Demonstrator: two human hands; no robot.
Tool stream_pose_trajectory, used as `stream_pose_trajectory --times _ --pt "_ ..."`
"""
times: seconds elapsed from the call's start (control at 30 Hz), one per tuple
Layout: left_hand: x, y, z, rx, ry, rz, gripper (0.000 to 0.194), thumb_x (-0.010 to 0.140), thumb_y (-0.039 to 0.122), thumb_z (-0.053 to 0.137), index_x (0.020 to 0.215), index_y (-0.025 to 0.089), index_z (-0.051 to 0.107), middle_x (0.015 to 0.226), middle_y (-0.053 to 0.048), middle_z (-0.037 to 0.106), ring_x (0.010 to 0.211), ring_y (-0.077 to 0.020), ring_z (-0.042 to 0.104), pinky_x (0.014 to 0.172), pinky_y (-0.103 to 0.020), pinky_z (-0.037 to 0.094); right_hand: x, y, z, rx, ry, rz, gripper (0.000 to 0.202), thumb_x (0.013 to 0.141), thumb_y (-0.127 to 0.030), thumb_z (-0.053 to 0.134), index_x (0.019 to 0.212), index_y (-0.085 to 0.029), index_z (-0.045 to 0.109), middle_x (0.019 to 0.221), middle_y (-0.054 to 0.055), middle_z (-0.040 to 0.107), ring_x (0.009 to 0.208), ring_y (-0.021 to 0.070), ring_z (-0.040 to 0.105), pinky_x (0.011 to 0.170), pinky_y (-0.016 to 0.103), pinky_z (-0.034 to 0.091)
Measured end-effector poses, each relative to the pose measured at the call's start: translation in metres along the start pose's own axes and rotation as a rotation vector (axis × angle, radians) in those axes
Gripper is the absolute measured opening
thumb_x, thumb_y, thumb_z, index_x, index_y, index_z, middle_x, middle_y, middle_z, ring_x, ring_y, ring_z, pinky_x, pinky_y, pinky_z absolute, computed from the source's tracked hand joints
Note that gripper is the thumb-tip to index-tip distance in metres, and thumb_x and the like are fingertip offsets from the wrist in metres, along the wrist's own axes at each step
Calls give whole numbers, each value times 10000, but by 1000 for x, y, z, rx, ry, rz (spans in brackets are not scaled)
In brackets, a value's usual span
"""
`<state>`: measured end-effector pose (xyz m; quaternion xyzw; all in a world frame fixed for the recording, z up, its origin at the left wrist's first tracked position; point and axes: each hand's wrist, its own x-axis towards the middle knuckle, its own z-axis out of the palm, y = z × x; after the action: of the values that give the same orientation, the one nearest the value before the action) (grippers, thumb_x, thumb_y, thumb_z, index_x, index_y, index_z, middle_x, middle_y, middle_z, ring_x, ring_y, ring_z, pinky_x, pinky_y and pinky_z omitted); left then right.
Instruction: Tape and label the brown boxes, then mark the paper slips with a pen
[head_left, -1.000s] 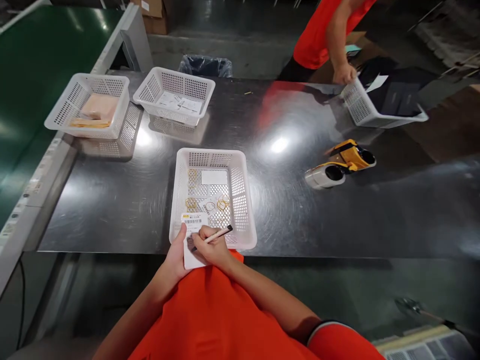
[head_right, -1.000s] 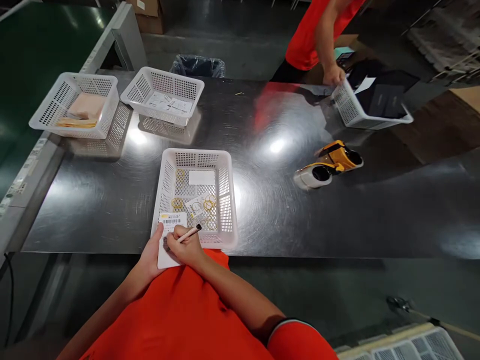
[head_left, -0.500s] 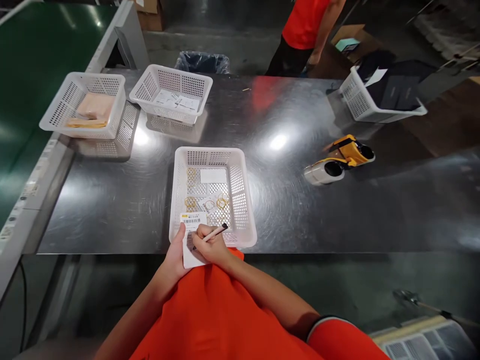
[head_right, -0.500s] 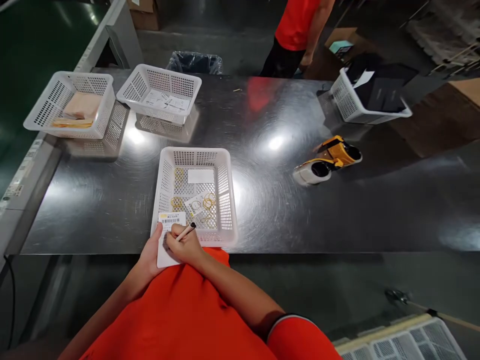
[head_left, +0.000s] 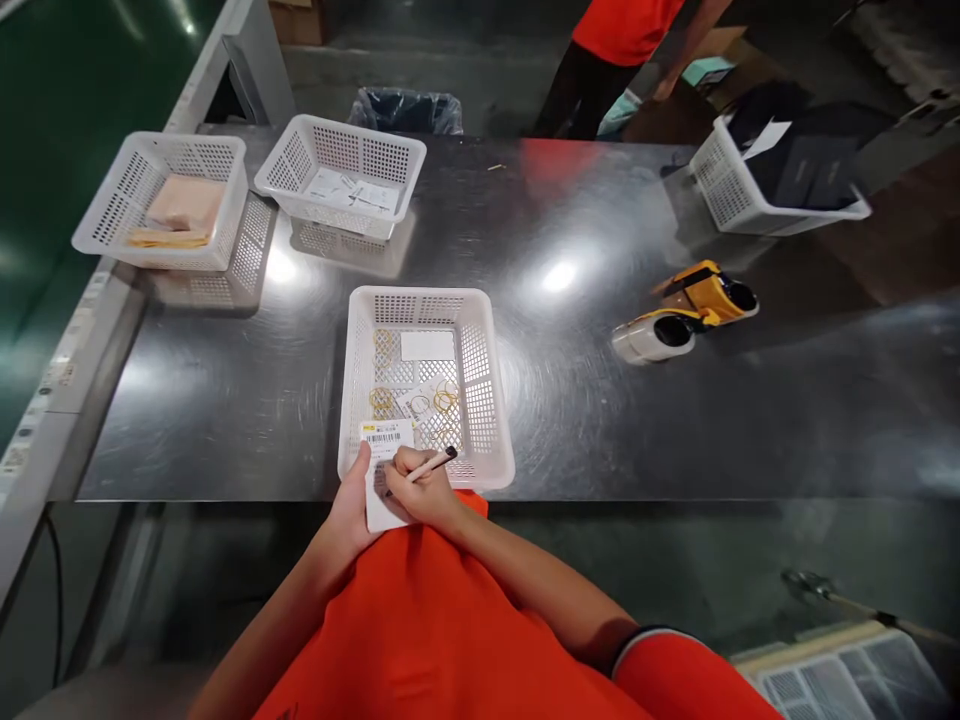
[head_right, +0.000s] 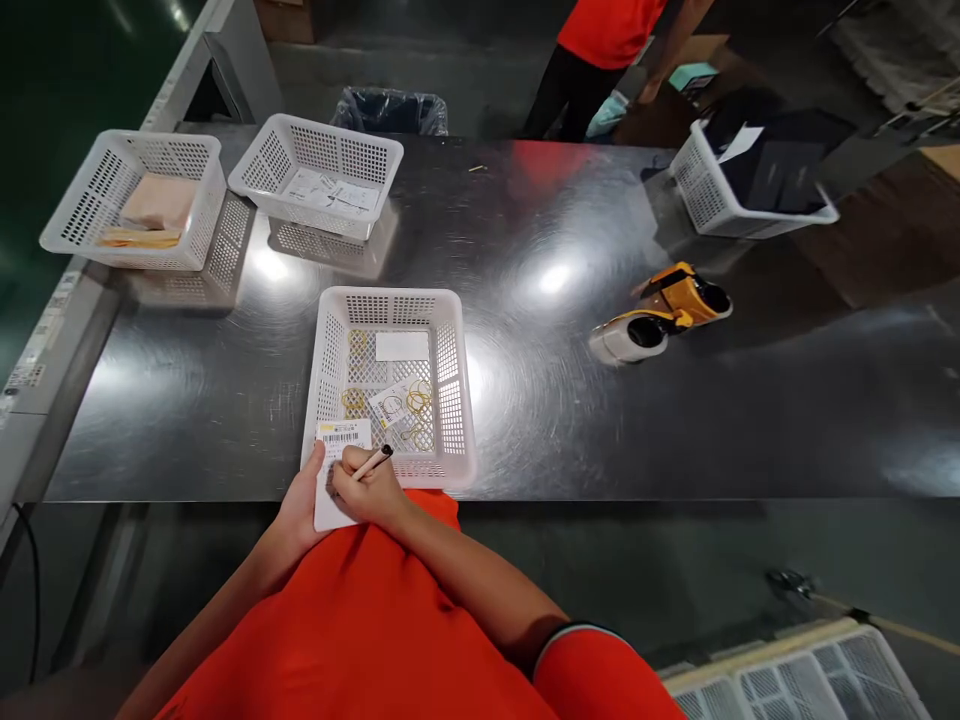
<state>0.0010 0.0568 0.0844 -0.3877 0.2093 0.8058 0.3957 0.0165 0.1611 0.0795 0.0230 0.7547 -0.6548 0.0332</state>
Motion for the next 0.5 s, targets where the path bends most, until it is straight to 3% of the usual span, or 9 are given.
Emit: stream_pose_trajectory --times 0.07,0.13,0.23,0.27,0.33,0.4,0.5 --pt "0 0 1 1 17 -7 550 920 482 441 1327 121 519 1053 -141 725 986 -273 689 948 -412 522 -3 3 1 -13 25 -12 392 758 -273 521 504 -229 227 446 -80 258 433 71 266 431 235 228" --pt "0 1 1 5 23 -13 554 918 495 434 1304 110 531 1014 -144 729 947 -273 698 922 -418 534 -2 9 -2 21 159 -14 383 784 -314 557 525 -226 289 463 -73 324 443 81 325 446 234 282" --pt "1 8 -5 32 10 20 564 884 551 468 1242 126 569 919 -128 736 835 -265 710 831 -418 566 15 23 -20 59 350 19 228 890 -410 471 761 -227 511 655 -22 558 502 110 472 505 256 414" --pt "2 12 -10 47 27 40 561 877 564 471 1216 131 582 892 -125 736 801 -262 711 795 -416 574 26 30 -29 -41 318 38 234 932 -402 394 901 -230 548 770 8 619 540 119 521 536 265 448" --pt "4 21 -20 79 99 83 541 885 568 444 1174 137 598 869 -127 734 766 -261 710 737 -417 584 53 47 -49 -411 125 71 305 971 -322 295 1089 -229 561 932 57 667 645 139 595 611 278 478" --pt "7 29 -30 96 158 106 518 912 545 393 1162 140 599 901 -138 733 785 -264 712 727 -428 586 81 66 -65 -773 -102 91 264 938 -230 384 1071 -212 611 916 75 685 769 178 629 695 292 470" --pt "10 33 -37 98 153 105 523 920 539 374 1178 139 591 925 -141 730 810 -264 711 747 -437 584 112 93 -75 -926 -295 68 224 764 -83 601 951 -186 672 911 88 699 940 232 618 835 313 429"
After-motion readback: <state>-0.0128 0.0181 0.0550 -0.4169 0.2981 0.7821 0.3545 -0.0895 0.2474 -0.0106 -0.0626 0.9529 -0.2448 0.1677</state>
